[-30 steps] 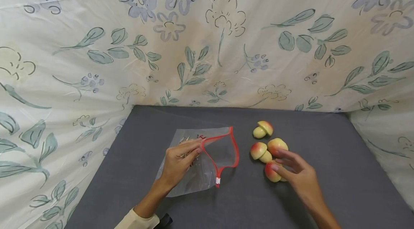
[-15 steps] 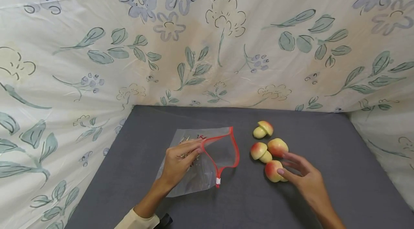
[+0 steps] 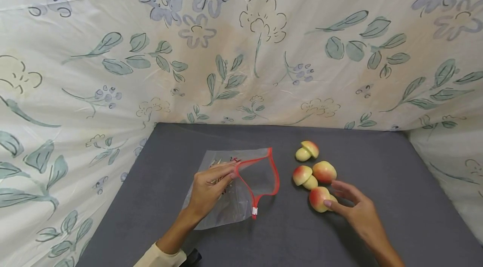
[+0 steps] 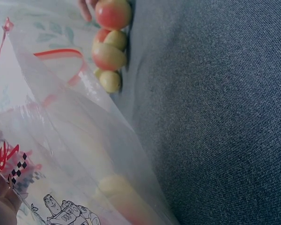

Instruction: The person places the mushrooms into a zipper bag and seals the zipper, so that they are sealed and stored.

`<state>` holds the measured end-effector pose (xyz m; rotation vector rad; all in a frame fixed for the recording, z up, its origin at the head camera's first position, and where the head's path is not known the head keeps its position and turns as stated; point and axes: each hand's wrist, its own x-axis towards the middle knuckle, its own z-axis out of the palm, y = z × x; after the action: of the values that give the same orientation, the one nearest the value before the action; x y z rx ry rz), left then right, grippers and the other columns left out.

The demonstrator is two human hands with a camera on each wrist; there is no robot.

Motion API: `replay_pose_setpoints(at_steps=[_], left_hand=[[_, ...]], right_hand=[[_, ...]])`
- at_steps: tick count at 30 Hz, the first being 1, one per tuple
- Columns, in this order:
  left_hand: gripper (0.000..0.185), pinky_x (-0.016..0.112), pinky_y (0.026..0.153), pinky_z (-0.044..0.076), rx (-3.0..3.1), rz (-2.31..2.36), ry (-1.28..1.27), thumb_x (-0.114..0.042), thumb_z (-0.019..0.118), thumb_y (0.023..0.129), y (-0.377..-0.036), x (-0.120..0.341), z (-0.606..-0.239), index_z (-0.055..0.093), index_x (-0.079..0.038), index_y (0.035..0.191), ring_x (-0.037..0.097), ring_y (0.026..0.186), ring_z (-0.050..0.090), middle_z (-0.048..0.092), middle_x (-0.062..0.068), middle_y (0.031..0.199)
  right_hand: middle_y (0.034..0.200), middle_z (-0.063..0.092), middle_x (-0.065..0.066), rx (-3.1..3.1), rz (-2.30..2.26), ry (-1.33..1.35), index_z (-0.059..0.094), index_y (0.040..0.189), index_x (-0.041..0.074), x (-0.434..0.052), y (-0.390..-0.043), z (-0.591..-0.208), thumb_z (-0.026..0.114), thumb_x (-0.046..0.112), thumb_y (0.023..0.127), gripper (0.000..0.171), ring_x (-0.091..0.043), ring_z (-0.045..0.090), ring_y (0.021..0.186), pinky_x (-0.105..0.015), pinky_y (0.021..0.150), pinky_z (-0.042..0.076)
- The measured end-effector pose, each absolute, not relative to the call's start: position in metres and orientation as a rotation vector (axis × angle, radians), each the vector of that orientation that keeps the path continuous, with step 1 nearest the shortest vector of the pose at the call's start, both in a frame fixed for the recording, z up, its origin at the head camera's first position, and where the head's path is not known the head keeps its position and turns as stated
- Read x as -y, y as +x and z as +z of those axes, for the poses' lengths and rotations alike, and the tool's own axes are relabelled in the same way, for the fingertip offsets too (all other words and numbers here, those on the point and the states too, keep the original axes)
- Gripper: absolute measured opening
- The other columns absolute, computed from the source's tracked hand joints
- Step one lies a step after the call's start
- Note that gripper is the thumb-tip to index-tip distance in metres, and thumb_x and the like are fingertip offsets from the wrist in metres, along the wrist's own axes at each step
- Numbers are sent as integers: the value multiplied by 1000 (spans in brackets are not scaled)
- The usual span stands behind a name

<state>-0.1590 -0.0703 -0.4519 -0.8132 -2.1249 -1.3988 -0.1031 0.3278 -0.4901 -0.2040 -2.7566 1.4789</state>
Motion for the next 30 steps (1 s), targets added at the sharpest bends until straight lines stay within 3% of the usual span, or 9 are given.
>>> replay_pose_setpoints(at_steps=[5,10,21,30], left_hand=[[24,34,92,63,2118,-1394,-823,-9,81,94,-159,71,-452,82,-5,118,29,116,75,78,13,122],[24,29,92,62,2109,-1397,-828,-8,80,94,-159,71,-452,82,-5,118,29,116,75,78,13,122],[24,27,91,62,2091,-1408,-838,-7,80,94,-160,71,-454,82,-4,118,31,116,74,78,14,123],[25,27,88,62,2102,-1399,-832,-8,80,94,-160,71,-453,81,-5,119,30,116,74,78,15,123]], right_hand=[[135,69,5,2871,1442,-245,56,152,11,-329,-105,-491,83,44,94,72,18,53,103,-16,77,48],[148,62,-17,2922,1453,-239,54,154,11,-329,-107,-493,82,46,94,75,18,49,104,-23,77,51],[133,71,-18,2871,1353,-74,62,147,6,-323,-108,-502,90,30,88,70,17,52,102,-14,77,47],[138,68,-23,2872,1383,-51,61,147,5,-323,-107,-503,89,28,89,68,18,52,104,-15,78,48]])
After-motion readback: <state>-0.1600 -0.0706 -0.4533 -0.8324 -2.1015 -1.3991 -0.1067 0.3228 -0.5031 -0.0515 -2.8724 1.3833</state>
